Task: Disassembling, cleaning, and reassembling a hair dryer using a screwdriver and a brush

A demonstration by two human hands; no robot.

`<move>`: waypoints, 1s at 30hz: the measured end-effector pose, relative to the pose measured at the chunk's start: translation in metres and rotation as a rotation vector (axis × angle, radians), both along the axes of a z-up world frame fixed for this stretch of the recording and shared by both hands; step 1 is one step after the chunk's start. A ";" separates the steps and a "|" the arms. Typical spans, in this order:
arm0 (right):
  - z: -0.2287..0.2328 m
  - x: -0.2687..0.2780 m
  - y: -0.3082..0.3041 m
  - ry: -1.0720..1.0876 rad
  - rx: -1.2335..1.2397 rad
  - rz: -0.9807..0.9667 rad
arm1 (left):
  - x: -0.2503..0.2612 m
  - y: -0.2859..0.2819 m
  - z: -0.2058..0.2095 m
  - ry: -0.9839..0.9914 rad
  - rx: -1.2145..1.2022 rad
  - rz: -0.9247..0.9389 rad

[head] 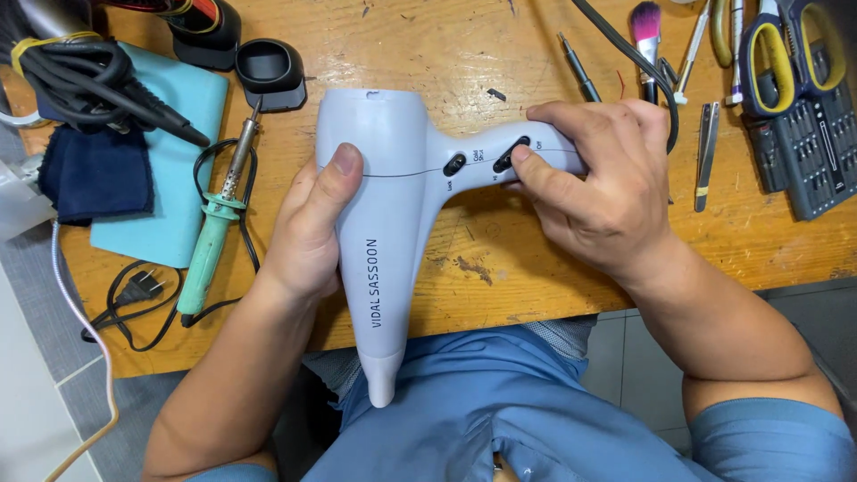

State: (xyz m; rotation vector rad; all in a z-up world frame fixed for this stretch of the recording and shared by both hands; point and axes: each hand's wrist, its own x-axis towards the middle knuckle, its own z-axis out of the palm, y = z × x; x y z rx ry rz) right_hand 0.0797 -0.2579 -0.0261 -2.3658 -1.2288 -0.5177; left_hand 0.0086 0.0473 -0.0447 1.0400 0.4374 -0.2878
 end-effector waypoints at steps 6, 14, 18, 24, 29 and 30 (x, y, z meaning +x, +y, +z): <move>-0.001 -0.003 -0.002 0.029 -0.020 -0.001 | -0.002 0.003 0.001 -0.017 0.011 -0.028; 0.008 0.001 0.000 -0.050 -0.077 0.048 | -0.001 0.004 0.004 0.002 -0.032 -0.034; 0.006 0.003 -0.002 -0.049 -0.039 0.100 | -0.001 0.006 0.001 0.037 -0.013 -0.031; -0.003 0.002 -0.008 -0.045 -0.052 0.076 | 0.000 0.004 0.004 0.092 0.019 -0.028; -0.008 0.006 -0.014 -0.044 -0.083 0.064 | 0.001 0.003 0.007 0.097 0.005 -0.020; -0.007 0.006 -0.015 -0.059 -0.095 0.056 | 0.000 0.003 0.008 0.071 0.006 -0.022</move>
